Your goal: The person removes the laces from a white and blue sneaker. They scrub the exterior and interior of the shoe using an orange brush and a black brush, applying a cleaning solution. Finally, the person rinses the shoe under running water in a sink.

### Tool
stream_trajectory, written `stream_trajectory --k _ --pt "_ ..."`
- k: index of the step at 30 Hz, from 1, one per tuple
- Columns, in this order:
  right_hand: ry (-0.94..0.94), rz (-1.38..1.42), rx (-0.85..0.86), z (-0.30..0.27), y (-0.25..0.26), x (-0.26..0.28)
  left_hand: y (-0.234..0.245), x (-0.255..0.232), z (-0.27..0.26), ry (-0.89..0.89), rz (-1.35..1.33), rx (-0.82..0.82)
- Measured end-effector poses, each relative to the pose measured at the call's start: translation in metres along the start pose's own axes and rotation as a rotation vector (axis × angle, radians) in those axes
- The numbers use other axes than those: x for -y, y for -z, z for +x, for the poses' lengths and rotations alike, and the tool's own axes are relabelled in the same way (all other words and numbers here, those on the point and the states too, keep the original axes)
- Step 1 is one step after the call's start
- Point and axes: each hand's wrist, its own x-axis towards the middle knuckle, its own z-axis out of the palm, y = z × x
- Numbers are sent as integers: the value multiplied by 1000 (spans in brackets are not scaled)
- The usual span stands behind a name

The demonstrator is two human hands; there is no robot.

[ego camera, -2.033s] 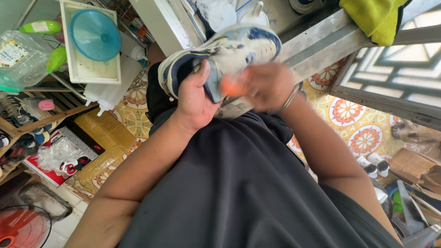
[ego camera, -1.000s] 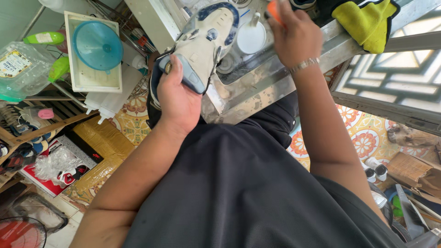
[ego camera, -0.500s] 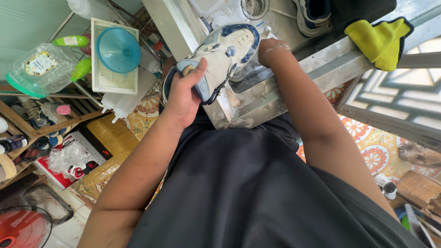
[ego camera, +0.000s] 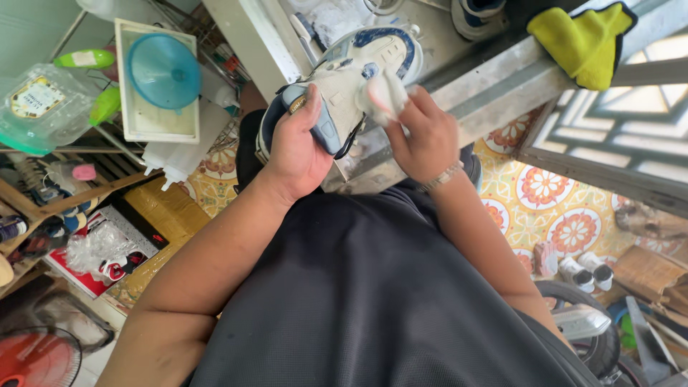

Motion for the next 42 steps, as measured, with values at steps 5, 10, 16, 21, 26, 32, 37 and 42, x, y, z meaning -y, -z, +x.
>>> stream_trajectory --k 5,10,16,21,26,32,37,42 --pt "265 42 88 -1 -2 22 -3 12 5 25 -27 32" --pt "121 -33 38 20 7 -7 0 22 8 -6 -2 32" --pt "173 -31 69 16 5 -22 6 21 3 32 -36 67" --pt "226 -5 58 6 -1 -15 7 21 4 33 -35 110" --pt "0 -149 106 20 22 -37 8 20 2 24 -36 88" --pt "157 -63 102 8 -2 -13 9 19 2 55 -52 133" --pt "186 -24 50 15 4 -1 10 20 7 30 -70 86" --pt "101 -73 53 25 7 -12 16 22 0 28 -3 118"
